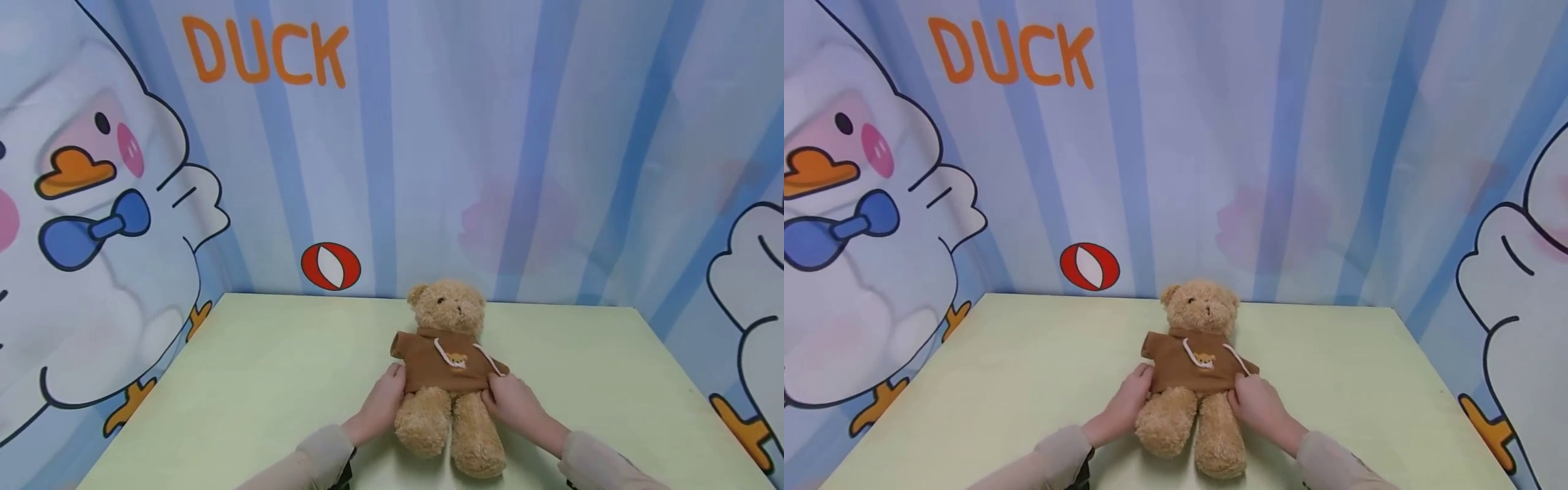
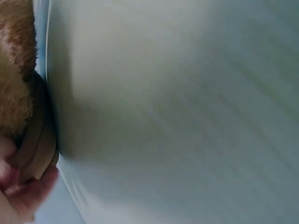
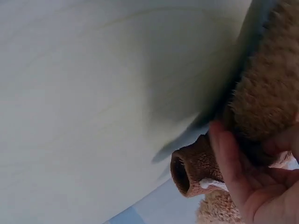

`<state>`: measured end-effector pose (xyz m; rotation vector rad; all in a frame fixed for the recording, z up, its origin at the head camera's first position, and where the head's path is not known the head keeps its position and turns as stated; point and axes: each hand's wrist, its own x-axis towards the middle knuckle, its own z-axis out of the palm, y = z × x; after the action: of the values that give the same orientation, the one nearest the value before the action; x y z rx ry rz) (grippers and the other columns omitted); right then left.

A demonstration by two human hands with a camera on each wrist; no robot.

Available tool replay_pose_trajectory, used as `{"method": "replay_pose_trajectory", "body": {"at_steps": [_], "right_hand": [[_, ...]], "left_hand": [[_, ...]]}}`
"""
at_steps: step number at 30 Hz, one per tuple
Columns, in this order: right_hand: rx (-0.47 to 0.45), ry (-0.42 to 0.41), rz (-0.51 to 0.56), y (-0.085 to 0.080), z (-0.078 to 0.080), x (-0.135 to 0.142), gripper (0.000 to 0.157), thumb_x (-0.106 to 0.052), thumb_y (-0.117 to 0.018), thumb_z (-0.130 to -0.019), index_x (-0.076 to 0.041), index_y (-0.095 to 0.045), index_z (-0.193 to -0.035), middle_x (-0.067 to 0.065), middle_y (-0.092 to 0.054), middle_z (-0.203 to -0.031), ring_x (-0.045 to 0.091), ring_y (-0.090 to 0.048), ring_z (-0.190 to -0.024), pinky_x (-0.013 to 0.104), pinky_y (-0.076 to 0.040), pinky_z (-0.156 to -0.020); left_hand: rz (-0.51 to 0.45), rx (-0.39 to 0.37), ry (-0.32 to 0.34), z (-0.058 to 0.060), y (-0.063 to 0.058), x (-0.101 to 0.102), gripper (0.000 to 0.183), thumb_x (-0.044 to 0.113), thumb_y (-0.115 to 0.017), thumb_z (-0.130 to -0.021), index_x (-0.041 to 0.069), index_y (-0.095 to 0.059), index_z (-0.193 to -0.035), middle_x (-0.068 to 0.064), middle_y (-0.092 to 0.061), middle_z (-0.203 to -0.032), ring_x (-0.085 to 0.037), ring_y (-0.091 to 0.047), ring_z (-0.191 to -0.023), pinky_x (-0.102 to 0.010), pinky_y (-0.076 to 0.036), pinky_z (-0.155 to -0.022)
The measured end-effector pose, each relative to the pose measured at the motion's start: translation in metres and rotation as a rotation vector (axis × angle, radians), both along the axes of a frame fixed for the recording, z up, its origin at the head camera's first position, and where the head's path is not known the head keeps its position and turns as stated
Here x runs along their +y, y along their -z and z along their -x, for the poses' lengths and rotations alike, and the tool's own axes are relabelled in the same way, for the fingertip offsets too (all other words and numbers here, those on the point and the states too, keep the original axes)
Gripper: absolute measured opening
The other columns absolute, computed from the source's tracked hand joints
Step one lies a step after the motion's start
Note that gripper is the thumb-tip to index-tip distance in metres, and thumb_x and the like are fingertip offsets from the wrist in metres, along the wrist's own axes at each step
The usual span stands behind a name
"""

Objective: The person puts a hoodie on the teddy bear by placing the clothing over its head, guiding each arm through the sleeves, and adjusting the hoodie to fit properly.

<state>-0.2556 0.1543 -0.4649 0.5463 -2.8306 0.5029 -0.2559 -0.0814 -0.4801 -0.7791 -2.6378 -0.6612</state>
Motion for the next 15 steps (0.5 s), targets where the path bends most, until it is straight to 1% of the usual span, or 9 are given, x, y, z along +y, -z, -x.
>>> {"method": "replay_pose_trajectory", "body": {"at_steps": [2, 3, 5, 6, 8, 10, 12, 13, 15], "right_hand": [[-0.006, -0.053, -0.028, 0.003, -0.001, 0.001, 0.018, 0.0, -0.056, -0.076, -0.008, -0.046, -0.063, 0.0, -0.04, -0.049, 0.009, -0.033, -0.042, 0.022, -0.026, -0.041], [-0.002, -0.08, -0.038, 0.004, -0.002, 0.003, 0.016, 0.001, -0.056, -0.076, -0.007, -0.048, -0.066, 0.0, -0.041, -0.05, 0.009, -0.035, -0.043, 0.022, -0.027, -0.041], [0.033, -0.125, -0.079, 0.006, -0.003, 0.007, 0.013, 0.004, -0.057, -0.075, -0.007, -0.049, -0.071, 0.001, -0.044, -0.051, 0.01, -0.04, -0.043, 0.023, -0.03, -0.041], [0.054, -0.142, -0.1, 0.008, -0.004, 0.009, 0.013, 0.003, -0.057, -0.076, -0.007, -0.05, -0.073, 0.001, -0.045, -0.052, 0.01, -0.041, -0.044, 0.023, -0.03, -0.041], [0.096, -0.182, -0.151, 0.008, -0.006, 0.015, 0.013, 0.0, -0.059, -0.077, -0.009, -0.05, -0.075, 0.0, -0.047, -0.053, 0.011, -0.044, -0.045, 0.023, -0.031, -0.04], [0.087, -0.226, -0.149, 0.007, -0.007, 0.021, 0.01, -0.002, -0.059, -0.078, -0.01, -0.053, -0.079, -0.001, -0.051, -0.058, 0.01, -0.047, -0.049, 0.022, -0.032, -0.042], [0.029, -0.226, -0.071, 0.002, -0.007, 0.026, 0.009, -0.001, -0.058, -0.078, -0.01, -0.058, -0.082, 0.0, -0.058, -0.065, 0.01, -0.052, -0.054, 0.021, -0.034, -0.044], [-0.01, -0.191, -0.004, 0.0, -0.006, 0.028, 0.01, -0.001, -0.057, -0.079, -0.009, -0.059, -0.084, 0.002, -0.061, -0.07, 0.01, -0.054, -0.057, 0.021, -0.035, -0.045], [-0.063, -0.082, 0.155, -0.005, -0.002, 0.031, 0.011, 0.0, -0.055, -0.079, -0.005, -0.059, -0.088, 0.007, -0.063, -0.079, 0.014, -0.057, -0.065, 0.023, -0.042, -0.052]], "left_hand": [[-0.025, -0.018, 0.057, 0.001, 0.004, -0.001, 0.007, 0.002, -0.059, -0.079, -0.003, -0.056, -0.083, -0.012, -0.054, -0.093, -0.016, -0.055, -0.075, -0.019, -0.044, -0.058], [-0.046, -0.034, 0.095, 0.002, 0.005, -0.002, 0.005, 0.002, -0.06, -0.077, -0.001, -0.056, -0.076, -0.01, -0.054, -0.09, -0.013, -0.053, -0.073, -0.017, -0.042, -0.058], [-0.052, -0.052, 0.151, 0.004, 0.006, -0.004, 0.014, 0.001, -0.061, -0.073, 0.002, -0.052, -0.062, -0.005, -0.051, -0.08, -0.008, -0.046, -0.066, -0.013, -0.036, -0.054], [-0.045, -0.068, 0.171, 0.005, 0.006, -0.005, 0.019, 0.001, -0.061, -0.072, 0.004, -0.048, -0.058, -0.003, -0.047, -0.075, -0.006, -0.041, -0.064, -0.013, -0.034, -0.053], [0.014, -0.101, 0.18, 0.005, 0.003, -0.006, 0.025, 0.002, -0.061, -0.073, 0.006, -0.044, -0.055, 0.001, -0.039, -0.069, -0.004, -0.033, -0.06, -0.013, -0.029, -0.052], [0.102, -0.135, 0.154, 0.005, 0.0, -0.008, 0.027, 0.005, -0.06, -0.076, 0.009, -0.044, -0.055, 0.003, -0.037, -0.067, -0.003, -0.032, -0.058, -0.014, -0.029, -0.052], [0.189, -0.156, 0.1, 0.003, -0.004, -0.008, 0.027, 0.009, -0.06, -0.078, 0.011, -0.046, -0.055, 0.003, -0.041, -0.066, -0.004, -0.034, -0.057, -0.016, -0.03, -0.049], [0.225, -0.151, 0.063, 0.002, -0.006, -0.007, 0.027, 0.011, -0.06, -0.079, 0.012, -0.047, -0.055, 0.002, -0.043, -0.066, -0.005, -0.035, -0.056, -0.018, -0.03, -0.048], [0.274, -0.118, -0.021, -0.001, -0.01, -0.006, 0.025, 0.015, -0.061, -0.08, 0.013, -0.05, -0.058, 0.0, -0.048, -0.071, -0.009, -0.039, -0.057, -0.02, -0.031, -0.044]]}}
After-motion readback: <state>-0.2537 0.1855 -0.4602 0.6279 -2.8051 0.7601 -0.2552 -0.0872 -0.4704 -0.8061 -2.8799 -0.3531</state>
